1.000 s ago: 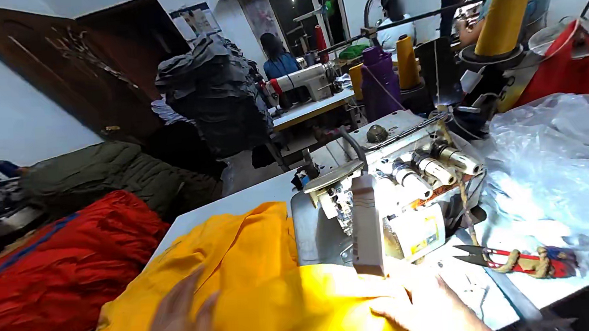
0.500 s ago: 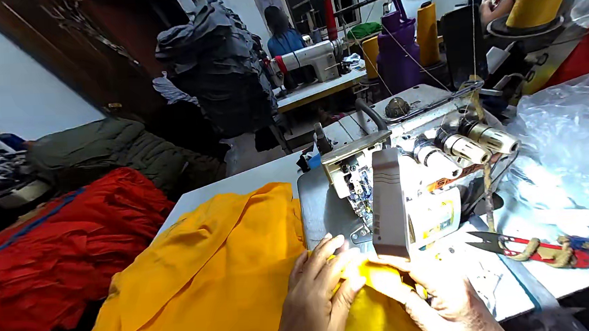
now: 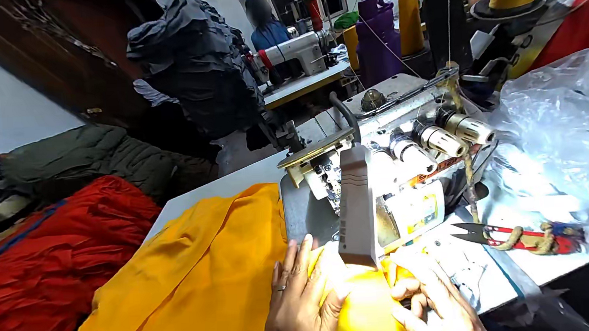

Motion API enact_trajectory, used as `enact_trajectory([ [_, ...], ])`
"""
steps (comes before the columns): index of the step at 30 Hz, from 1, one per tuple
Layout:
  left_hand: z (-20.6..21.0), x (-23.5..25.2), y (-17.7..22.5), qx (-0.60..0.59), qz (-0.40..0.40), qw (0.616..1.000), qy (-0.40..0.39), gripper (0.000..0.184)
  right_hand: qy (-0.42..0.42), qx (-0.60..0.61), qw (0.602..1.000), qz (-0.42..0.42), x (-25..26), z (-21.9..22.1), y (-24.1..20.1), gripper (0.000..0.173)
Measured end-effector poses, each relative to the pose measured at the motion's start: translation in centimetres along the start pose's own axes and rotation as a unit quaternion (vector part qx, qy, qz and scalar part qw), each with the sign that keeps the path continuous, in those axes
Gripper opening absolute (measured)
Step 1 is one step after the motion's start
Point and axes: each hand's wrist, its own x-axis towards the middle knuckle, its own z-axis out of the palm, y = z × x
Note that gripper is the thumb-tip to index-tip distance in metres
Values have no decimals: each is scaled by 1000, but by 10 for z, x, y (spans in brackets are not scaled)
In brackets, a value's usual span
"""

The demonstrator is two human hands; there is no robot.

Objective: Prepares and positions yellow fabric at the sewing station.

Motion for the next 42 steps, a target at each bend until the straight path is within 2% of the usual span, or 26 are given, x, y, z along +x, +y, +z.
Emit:
enact_trajectory([
  [3,3,0,0,24,-9,1000,5,49,-8,-16,1000,4,1,-3,-4,48],
  [8,3,0,8,52,-7,999,6,59,-25,-21,999,14,4,-5,-4,49],
  [15,9,9,13,108,-25,994,2,62,-58,-54,996,36,4,-12,-1,50],
  [22,-3,3,23,70,-10,997,-37,53,-161,52,984,61,-2,-27,-15,45],
  [26,1,1,21,56,14,998,-22,55,-159,89,982,44,-9,-29,-17,47],
  [30,5,6,15,103,-6,995,-7,56,-120,69,989,43,-4,-29,-20,56],
  [34,8,11,13,111,-15,994,14,57,-95,58,994,15,5,-27,-19,51],
  [39,2,7,20,99,1,995,-10,52,-126,36,991,-18,0,-32,-17,45],
  [42,3,4,24,99,15,995,-21,59,-157,45,986,-15,-4,-35,-18,43],
])
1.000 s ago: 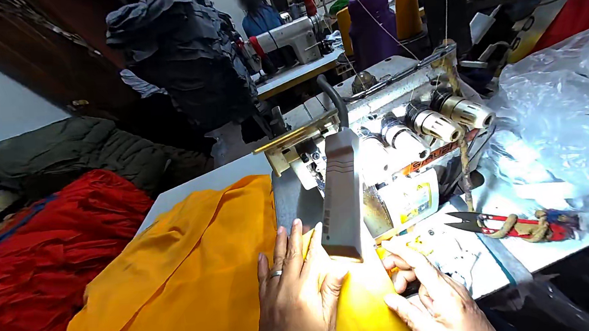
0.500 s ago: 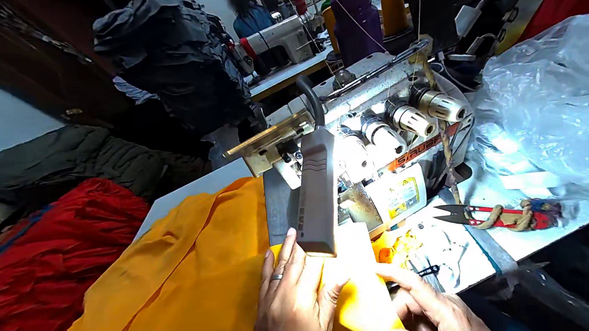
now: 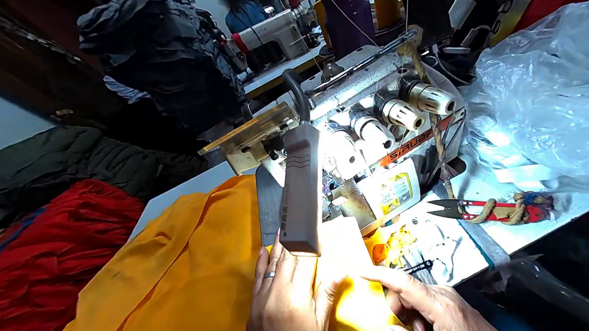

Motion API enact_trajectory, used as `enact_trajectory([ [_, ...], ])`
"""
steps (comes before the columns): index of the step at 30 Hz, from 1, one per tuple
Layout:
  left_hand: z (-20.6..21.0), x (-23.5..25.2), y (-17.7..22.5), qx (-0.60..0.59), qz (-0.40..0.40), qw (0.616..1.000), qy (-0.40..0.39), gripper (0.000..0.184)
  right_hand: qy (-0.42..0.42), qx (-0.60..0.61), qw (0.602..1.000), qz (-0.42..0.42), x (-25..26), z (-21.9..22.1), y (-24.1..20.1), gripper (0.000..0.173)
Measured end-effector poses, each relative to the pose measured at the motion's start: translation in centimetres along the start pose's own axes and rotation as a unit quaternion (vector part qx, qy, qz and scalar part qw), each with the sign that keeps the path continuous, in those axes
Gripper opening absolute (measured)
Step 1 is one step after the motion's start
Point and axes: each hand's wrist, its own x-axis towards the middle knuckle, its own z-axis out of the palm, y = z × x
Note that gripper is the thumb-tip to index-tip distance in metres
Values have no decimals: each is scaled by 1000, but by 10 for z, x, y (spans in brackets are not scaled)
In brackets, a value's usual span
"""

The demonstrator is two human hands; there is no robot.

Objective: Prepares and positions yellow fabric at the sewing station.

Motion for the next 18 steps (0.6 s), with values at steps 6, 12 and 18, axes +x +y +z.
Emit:
enact_trajectory([
  [6,4,3,2,34,-36,999,9,60,56,-1,998,-14,10,4,7,42],
  [12,5,6,-7,53,-31,998,22,63,79,-10,996,-45,17,6,10,37],
  [18,-2,-1,4,5,13,1000,0,57,22,-8,1000,9,5,-1,-1,43],
])
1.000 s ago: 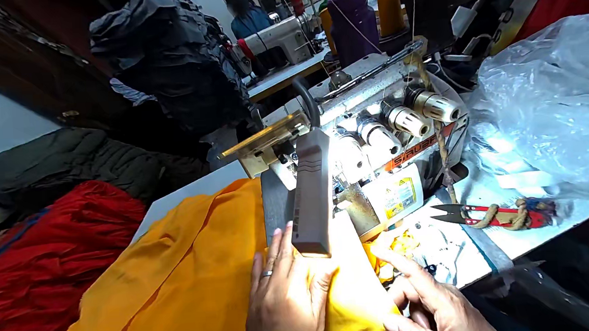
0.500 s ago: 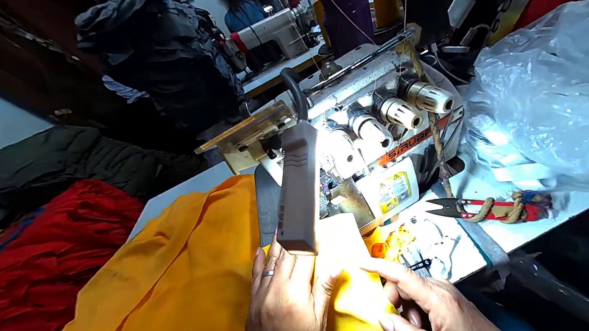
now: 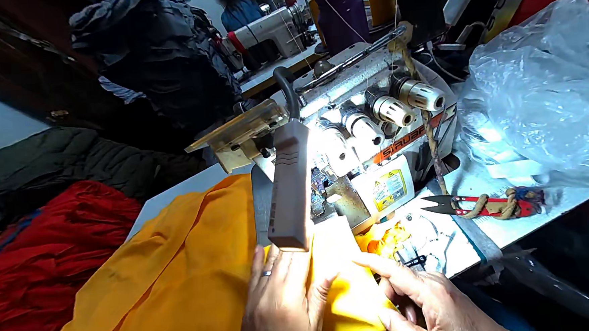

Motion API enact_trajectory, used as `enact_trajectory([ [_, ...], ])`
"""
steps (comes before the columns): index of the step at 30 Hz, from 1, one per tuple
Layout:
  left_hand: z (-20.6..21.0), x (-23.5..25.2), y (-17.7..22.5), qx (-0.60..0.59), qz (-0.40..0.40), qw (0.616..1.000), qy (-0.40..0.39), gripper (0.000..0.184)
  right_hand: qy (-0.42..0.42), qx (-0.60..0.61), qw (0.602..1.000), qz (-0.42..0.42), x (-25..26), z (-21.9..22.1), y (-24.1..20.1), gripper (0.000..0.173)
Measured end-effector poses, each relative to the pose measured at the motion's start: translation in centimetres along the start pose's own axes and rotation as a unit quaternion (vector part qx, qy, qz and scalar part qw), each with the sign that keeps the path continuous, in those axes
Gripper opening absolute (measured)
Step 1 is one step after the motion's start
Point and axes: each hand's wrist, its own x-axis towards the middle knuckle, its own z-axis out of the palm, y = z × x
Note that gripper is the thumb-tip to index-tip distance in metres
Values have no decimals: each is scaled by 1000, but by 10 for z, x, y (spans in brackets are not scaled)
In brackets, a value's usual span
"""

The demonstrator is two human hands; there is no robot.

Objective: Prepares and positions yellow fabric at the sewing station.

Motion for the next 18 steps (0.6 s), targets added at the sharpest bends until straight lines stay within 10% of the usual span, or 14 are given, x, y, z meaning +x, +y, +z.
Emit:
enact_trajectory([
  [18,17,10,-5,103,-33,993,44,75,62,-10,996,-61,15,6,10,37],
])
